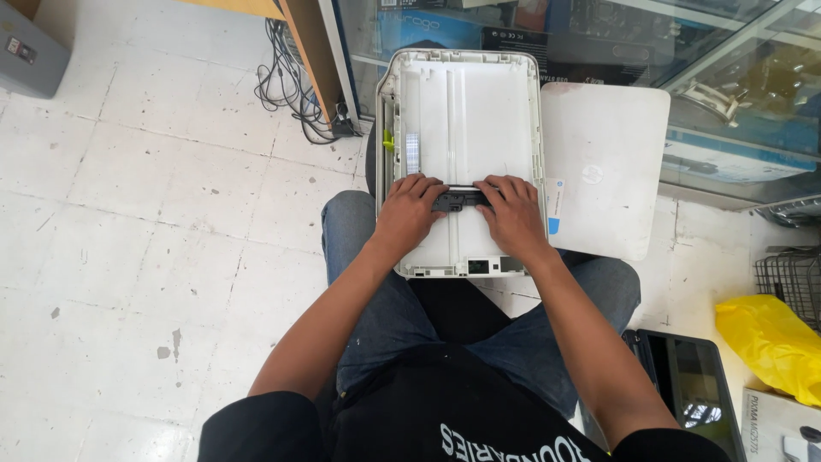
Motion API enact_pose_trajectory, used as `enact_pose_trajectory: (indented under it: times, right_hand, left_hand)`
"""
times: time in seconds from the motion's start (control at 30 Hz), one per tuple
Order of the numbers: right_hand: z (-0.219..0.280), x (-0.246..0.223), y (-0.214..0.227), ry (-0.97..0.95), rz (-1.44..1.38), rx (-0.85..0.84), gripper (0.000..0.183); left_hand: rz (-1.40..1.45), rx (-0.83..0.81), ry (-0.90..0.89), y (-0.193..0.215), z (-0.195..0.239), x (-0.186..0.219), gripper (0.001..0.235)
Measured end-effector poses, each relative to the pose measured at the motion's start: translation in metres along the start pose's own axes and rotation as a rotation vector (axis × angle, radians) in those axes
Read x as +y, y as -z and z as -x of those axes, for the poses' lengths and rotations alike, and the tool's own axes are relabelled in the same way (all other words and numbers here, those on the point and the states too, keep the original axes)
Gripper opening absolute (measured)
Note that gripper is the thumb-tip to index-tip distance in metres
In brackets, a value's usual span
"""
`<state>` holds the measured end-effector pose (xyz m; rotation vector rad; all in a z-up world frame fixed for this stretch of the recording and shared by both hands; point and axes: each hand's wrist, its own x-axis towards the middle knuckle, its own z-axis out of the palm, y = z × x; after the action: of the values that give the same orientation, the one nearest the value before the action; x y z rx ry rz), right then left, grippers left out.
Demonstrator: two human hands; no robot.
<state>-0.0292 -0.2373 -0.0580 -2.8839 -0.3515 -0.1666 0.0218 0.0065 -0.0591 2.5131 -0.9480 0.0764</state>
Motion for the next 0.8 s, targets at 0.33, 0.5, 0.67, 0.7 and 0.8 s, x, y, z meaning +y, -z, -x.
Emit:
enact_pose_trajectory:
  times: [0.33,0.5,0.67,0.7,0.8]
  right_hand:
    - [-0.002,-0.010,0.003,-0.025,-0.093,0.067,0.053]
    - [0.004,-0.001,0.011,-0.044,-0.174,0.169,0.053]
    - [0.008,0.011,0.012,-0.058,-0.173,0.091,0.036]
    - [0.006,0.011,0.012,-0.061,-0.159,0.065,0.036]
    - [0.005,0.013,0.010,-0.052,-0.141,0.061,0.034]
  left_hand:
    - [-0.013,0.054,0.047,0.002,0.007,0.005,0.055]
    - [0.045,0.117,0.077,0.017,0.011,0.009,0.059]
    - [-0.067,0.070,0.024,0.003,0.010,0.007,0.043]
    - [-0.101,0.047,0.015,0.003,0.008,0.008,0.041]
    - [-0.112,0.047,0.026,-0.003,0.006,0.009,0.039]
